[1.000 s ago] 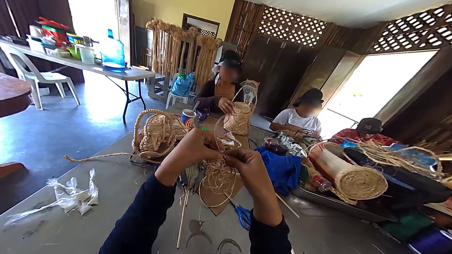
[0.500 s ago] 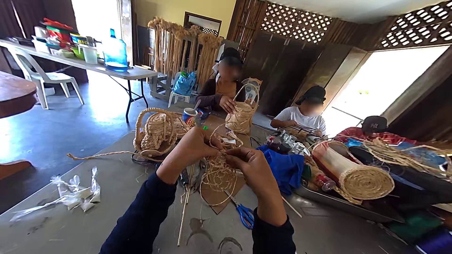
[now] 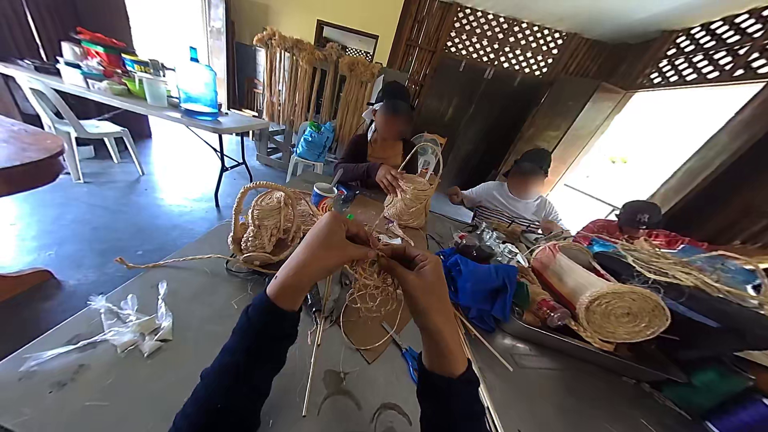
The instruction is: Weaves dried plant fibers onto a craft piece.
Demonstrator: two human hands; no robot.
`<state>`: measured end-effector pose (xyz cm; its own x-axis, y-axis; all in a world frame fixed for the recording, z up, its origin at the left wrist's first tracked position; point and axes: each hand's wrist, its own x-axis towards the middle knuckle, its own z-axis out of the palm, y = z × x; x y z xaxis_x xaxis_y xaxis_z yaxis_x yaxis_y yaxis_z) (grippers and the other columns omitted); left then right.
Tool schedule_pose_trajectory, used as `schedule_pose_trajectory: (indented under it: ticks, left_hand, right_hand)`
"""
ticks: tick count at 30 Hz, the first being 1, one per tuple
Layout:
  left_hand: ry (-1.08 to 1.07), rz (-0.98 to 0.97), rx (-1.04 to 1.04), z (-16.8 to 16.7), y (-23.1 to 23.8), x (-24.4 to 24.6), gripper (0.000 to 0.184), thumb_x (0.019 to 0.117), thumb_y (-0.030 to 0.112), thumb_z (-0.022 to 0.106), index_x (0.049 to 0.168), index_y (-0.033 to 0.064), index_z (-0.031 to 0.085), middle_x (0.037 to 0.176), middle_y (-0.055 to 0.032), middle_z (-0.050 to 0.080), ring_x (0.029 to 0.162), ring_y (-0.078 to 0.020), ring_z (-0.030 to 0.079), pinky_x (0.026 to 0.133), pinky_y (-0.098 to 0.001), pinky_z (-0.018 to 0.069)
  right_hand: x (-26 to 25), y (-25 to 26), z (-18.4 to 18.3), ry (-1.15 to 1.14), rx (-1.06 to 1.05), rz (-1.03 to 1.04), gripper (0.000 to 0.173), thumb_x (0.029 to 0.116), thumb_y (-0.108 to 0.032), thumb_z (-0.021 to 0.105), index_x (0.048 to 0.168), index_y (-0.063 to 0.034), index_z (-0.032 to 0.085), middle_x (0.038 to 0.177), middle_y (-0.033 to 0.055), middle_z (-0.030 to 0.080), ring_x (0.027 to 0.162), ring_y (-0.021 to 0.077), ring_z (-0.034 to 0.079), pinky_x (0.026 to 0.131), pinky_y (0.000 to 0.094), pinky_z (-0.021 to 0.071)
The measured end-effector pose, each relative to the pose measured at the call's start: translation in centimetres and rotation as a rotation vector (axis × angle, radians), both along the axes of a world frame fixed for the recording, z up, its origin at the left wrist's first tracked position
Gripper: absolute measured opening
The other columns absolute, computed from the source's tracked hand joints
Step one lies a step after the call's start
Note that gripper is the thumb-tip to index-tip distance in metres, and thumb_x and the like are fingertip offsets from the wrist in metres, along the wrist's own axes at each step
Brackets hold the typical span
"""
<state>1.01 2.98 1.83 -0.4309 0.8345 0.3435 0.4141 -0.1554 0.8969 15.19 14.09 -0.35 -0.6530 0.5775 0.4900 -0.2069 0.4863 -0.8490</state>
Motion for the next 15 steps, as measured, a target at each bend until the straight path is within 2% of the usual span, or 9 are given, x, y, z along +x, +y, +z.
schedule_pose_trajectory:
  ticks: [6, 12, 15]
  left_hand:
    - [0.007, 0.047, -0.007, 0.2, -0.1, 0.1, 0.005, 0.0880, 0.000, 0.076, 0.091, 0.0041, 0.076, 0.076, 0.0012, 0.070, 0.063, -0.0020, 0.061, 0.062, -0.0191, 0.0519]
    - [0.108, 0.164, -0.064, 0.6, -0.4, 0.7, 0.003, 0.0891, 0.004, 0.077, 0.089, 0.0071, 0.077, 0.075, 0.0018, 0.070, 0.063, -0.0029, 0.061, 0.062, -0.0212, 0.0521]
    - [0.183, 0.235, -0.082, 0.9, -0.7, 1.2, 0.003, 0.0894, 0.006, 0.077, 0.091, 0.0093, 0.077, 0.078, 0.0014, 0.071, 0.066, -0.0043, 0.063, 0.066, -0.0249, 0.0535]
  right_hand:
    - [-0.3, -0.2, -0.2, 0.051, -0.016, 0.004, 0.007, 0.0900, 0.005, 0.068, 0.094, 0.0018, 0.073, 0.078, 0.0011, 0.071, 0.069, 0.0012, 0.065, 0.067, 0.0169, 0.0552]
    - [-0.9, -0.5, -0.6, 0.084, 0.016, -0.022, 0.007, 0.0889, 0.005, 0.069, 0.093, 0.0024, 0.073, 0.078, 0.0015, 0.071, 0.068, 0.0007, 0.065, 0.067, 0.0165, 0.0552]
    - [-1.0, -0.8, -0.7, 0.083, 0.082, -0.058, 0.006, 0.0898, 0.003, 0.069, 0.094, 0.0025, 0.073, 0.080, 0.0017, 0.071, 0.070, -0.0009, 0.065, 0.068, 0.0154, 0.0544]
